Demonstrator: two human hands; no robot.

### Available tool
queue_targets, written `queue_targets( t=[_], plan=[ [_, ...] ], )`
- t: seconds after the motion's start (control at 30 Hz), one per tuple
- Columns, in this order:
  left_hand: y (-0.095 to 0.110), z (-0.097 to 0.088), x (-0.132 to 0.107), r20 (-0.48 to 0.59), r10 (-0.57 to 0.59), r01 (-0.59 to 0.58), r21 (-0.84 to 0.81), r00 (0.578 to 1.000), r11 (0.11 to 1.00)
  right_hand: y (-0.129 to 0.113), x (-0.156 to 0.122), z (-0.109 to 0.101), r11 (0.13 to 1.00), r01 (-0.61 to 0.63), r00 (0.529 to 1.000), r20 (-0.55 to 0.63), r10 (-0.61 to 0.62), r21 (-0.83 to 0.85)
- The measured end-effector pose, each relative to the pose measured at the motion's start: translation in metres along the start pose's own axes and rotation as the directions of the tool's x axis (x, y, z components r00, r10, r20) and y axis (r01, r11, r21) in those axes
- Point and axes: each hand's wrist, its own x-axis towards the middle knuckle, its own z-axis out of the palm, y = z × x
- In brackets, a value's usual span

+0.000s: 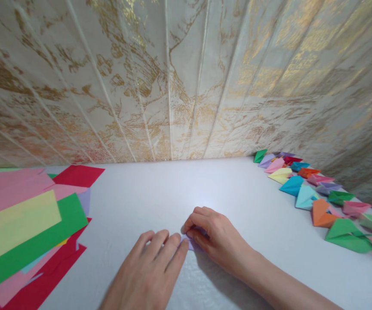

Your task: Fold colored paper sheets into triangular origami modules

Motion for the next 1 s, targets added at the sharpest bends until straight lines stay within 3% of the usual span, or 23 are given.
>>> queue_targets(
  t=[0.1,0.27,0.37,0.47,0.6,0.7,0.83,1.0],
  plan=[
    [0.008,-0.001,-0.004,0.044,0.032,-0.038,0.135,0.999,0.99,0.002,0.0,0.0,1.0,0.005,1.0,0.003,-0.005,0.001],
    [0.008,-0.002,0.002,0.007,0.022,-0.023,0.113,1.0,0.993,0.006,-0.008,-0.005,0.999,0.036,0.998,-0.058,-0.036,-0.007],
    [0.005,-0.001,0.002,0.018,0.015,-0.017,0.103,1.0,0.994,0.003,-0.019,-0.006,0.955,0.159,0.976,-0.108,-0.191,-0.251],
    [0.004,-0.001,-0.001,0.051,0.012,-0.018,0.103,0.999,0.994,-0.006,-0.032,0.001,0.835,0.256,0.952,-0.022,-0.305,-0.488],
    [0.006,-0.003,-0.004,0.067,0.032,-0.039,0.114,0.997,0.993,-0.016,-0.047,0.017,0.734,0.257,0.955,0.05,-0.291,-0.629],
    [0.006,-0.003,-0.003,0.072,0.04,-0.049,0.128,0.997,0.991,-0.018,-0.05,0.021,0.714,0.242,0.96,0.058,-0.272,-0.657],
    [0.004,-0.003,-0.001,0.041,0.046,-0.05,0.116,0.998,0.992,-0.018,-0.05,0.01,0.672,0.237,0.964,0.083,-0.254,-0.702],
    [0.005,-0.002,-0.001,0.03,0.043,-0.047,0.109,0.999,0.993,-0.014,-0.053,-0.011,0.551,0.201,0.973,0.099,-0.209,-0.81]
  ],
)
